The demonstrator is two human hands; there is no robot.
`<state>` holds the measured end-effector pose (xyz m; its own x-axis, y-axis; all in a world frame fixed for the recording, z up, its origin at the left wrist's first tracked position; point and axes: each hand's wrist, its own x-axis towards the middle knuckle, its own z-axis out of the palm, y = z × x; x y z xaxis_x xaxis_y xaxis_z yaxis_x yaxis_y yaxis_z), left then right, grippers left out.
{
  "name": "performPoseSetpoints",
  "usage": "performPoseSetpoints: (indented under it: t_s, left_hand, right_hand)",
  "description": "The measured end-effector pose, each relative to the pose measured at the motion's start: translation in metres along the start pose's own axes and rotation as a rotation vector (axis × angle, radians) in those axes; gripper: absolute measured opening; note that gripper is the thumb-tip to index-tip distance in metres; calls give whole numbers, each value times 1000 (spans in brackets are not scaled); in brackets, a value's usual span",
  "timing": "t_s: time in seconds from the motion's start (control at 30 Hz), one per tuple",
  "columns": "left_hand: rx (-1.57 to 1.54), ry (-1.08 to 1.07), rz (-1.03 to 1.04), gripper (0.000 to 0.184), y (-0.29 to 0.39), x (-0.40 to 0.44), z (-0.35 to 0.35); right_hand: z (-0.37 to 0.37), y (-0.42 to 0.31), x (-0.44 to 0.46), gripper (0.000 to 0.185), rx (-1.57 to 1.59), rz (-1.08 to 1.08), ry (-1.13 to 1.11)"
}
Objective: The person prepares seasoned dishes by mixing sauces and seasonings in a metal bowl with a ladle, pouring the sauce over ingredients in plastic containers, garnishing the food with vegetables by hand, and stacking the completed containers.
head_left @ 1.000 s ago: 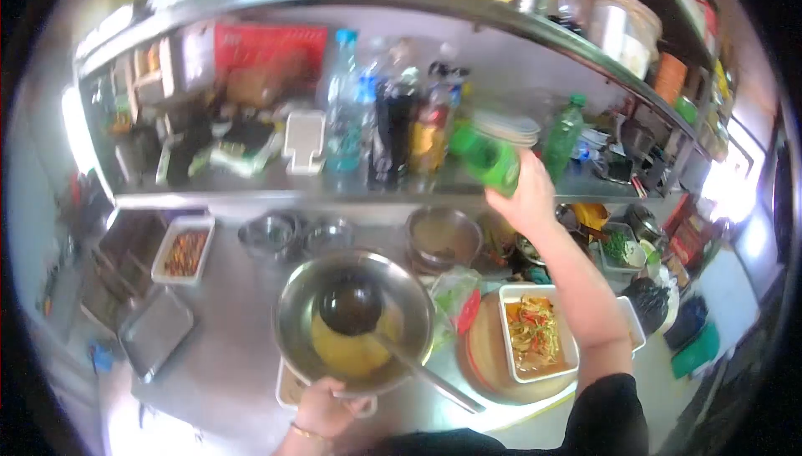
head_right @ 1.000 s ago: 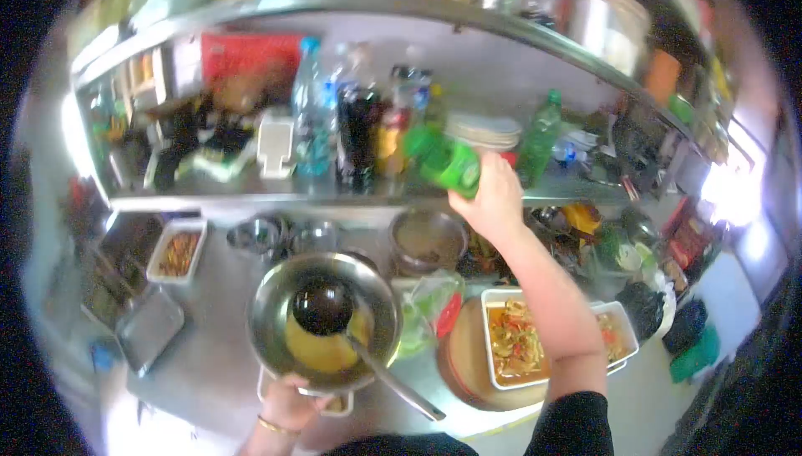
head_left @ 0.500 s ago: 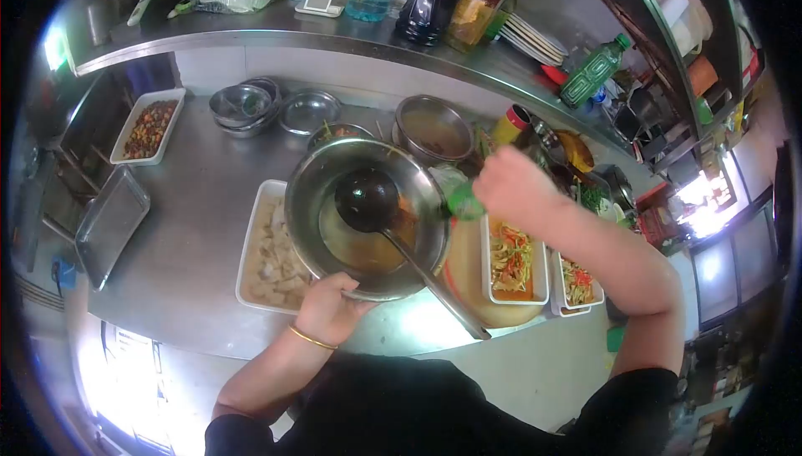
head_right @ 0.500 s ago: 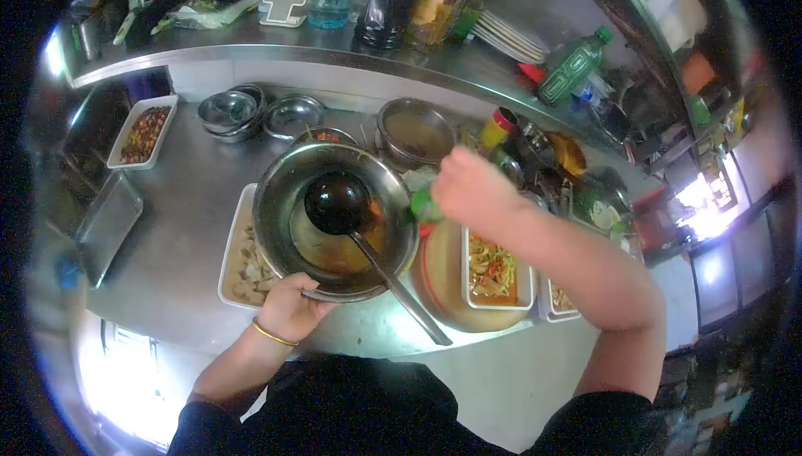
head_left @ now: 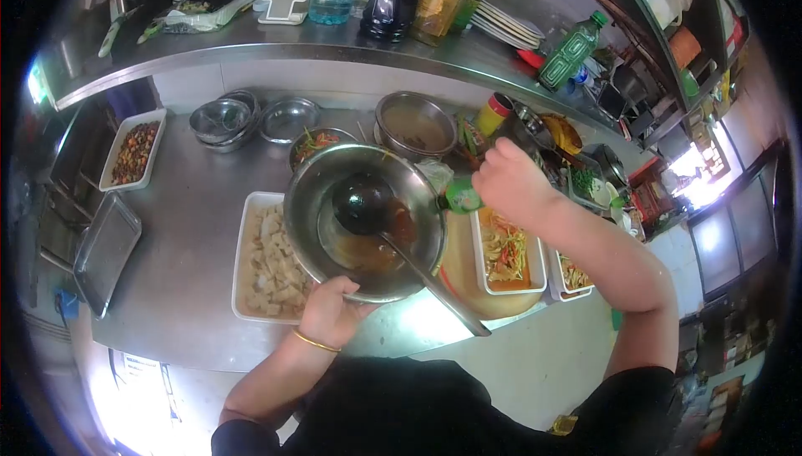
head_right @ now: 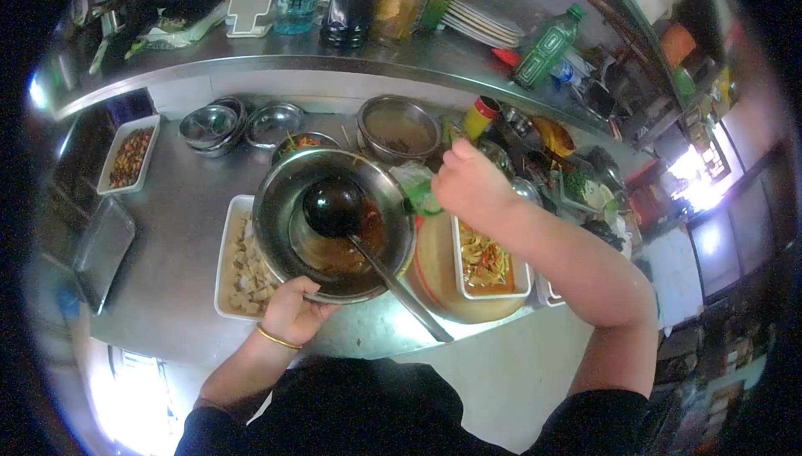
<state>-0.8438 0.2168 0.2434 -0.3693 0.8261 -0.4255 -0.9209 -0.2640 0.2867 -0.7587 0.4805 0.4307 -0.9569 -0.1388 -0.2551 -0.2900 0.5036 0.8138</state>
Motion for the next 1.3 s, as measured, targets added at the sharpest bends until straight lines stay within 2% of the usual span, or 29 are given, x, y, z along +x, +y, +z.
performPoseSetpoints:
  t_s: [0.07, 0.27, 0.37, 0.47, 0.53, 0.6, 0.67, 0.77, 0.8, 0.83, 0.87, 0.9, 0.93, 1.0, 1.03, 1.07, 1.1, 1.13, 1.2, 1.27, 1.3]
  left_hand:
    - [13, -11, 6, 49, 1, -1, 4]
    - [-13, -20, -31, 49, -1, 13, 5]
    - [30, -26, -29, 49, 3, 20, 9]
    - [15, 31, -70, 49, 5, 25, 12]
    - [-26, 108, -105, 51, 12, 28, 19]
    - [-156, -169, -155, 53, 22, 27, 26]
    - [-125, -196, -156, 51, 30, 25, 48]
    - [-147, -229, -153, 52, 40, 22, 59]
    - [-163, -242, -152, 53, 43, 23, 60]
    - [-144, -270, -117, 56, 44, 24, 59]
    - [-132, -261, -101, 56, 46, 25, 58]
    - [-118, -255, -89, 57, 47, 26, 57]
    - [-103, -252, -78, 58, 48, 28, 56]
    - [-108, -143, -102, 58, 46, 30, 39]
    - [-110, -89, -108, 58, 47, 32, 29]
    - [-115, -37, -113, 58, 52, 37, 28]
    - [-66, 11, -27, 59, 48, 17, 50]
    - [-70, -27, -37, 55, 50, 14, 48]
    - [-70, 12, -3, 55, 52, 10, 44]
    - [-44, 1, 23, 55, 54, 6, 37]
    - [-38, -1, 35, 55, 54, 5, 35]
  right_hand:
    - [6, -11, -6, 7, 30, -60, -38]
    - [10, -2, -20, 6, 106, 36, -1]
    - [8, -5, -32, 14, 198, -1, -121]
    - [25, 4, -50, 22, 391, 231, -31]
    - [34, 9, -60, 39, 655, 394, -192]
    - [85, -6, -77, 53, 1213, 489, -103]
    - [73, -11, -76, 58, 1993, 648, -54]
    - [66, 4, -56, 61, 2392, 883, 406]
    - [53, 28, -52, 61, 2375, 911, 559]
    - [43, 54, -45, 59, 2272, 810, 792]
    - [35, 79, -36, 57, 2234, 917, 943]
    - [35, 106, -24, 55, 2117, 785, 1143]
    - [38, 131, -14, 58, 2104, 738, 1185]
    - [43, 164, 18, 62, 2041, 888, 1189]
    - [57, 169, 40, 60, 2100, 834, 1264]
    - [69, 173, 56, 58, 2053, 917, 1158]
    - [88, 169, 75, 57, 2075, 892, 1221]
    - [94, 165, 84, 64, 2035, 932, 1230]
    - [91, 159, 82, 74, 1324, 1137, 1305]
    - [104, 172, 59, 85, 683, 1244, 1468]
    - [107, 177, 42, 87, 555, 1382, 1467]
